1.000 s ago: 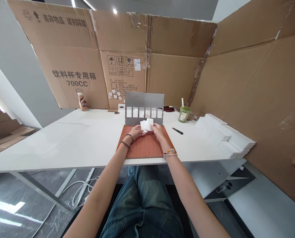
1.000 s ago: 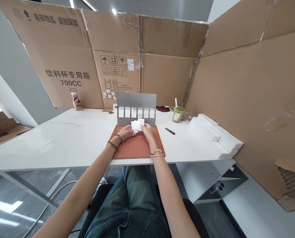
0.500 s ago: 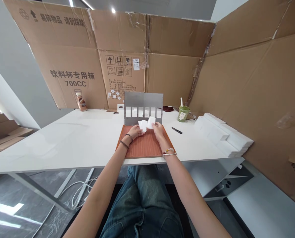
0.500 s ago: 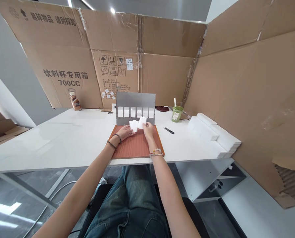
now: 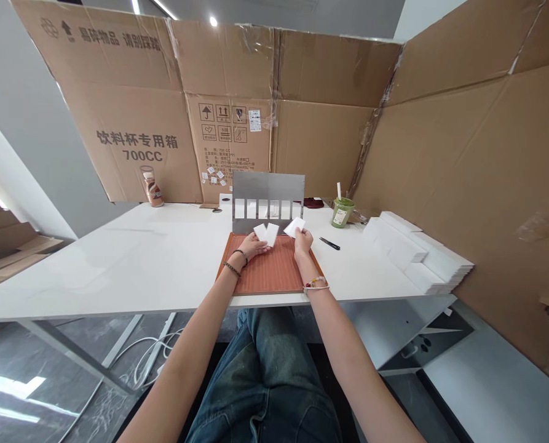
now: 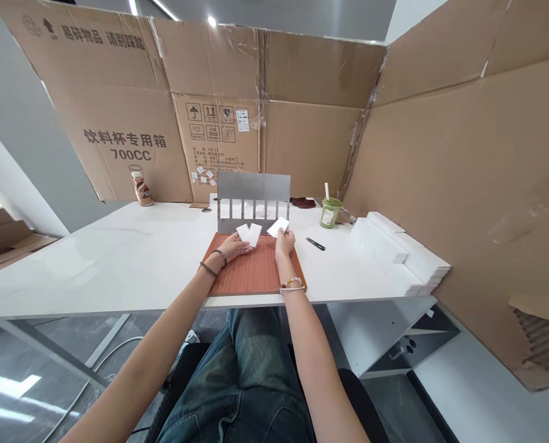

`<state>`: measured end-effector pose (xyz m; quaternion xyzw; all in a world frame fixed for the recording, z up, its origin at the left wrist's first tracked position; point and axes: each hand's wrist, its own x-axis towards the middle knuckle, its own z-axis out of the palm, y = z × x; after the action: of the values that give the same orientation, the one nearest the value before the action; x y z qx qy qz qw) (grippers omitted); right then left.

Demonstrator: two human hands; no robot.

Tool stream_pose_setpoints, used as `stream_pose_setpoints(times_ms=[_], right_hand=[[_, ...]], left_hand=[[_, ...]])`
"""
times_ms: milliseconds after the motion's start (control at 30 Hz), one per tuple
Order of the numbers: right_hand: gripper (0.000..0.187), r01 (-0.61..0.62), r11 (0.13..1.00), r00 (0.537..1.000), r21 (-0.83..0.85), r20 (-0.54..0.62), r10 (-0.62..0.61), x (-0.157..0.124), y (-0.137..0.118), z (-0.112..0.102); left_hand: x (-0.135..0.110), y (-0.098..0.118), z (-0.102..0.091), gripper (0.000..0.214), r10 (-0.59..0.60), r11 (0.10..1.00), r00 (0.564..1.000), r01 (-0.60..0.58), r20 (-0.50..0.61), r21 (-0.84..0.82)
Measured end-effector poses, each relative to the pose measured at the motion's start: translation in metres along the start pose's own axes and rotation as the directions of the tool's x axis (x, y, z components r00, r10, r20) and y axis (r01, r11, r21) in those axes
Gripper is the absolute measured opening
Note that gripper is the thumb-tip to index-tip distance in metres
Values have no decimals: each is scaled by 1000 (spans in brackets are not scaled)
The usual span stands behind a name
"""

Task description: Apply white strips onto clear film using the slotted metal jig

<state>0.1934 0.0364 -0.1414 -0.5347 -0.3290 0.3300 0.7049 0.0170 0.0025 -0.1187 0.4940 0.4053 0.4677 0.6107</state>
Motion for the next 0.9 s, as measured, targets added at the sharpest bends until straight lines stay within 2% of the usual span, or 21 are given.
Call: stream_pose_setpoints(times_ms=[267,567,900], right_hand=[[26,-9,996,997,86,71,3,1,-4,1],[24,-58,998,937,29,345,44,-6,0,8],[25,-50,998,900,-30,432,58,-8,0,6]], left_hand=[[3,-2,0,26,-21,1000,1000,21,10,4],[8,-6,-3,26,-18,1000,1000,18,21,2],[5,-4,-3,26,-22,1000,999,22,42,19]])
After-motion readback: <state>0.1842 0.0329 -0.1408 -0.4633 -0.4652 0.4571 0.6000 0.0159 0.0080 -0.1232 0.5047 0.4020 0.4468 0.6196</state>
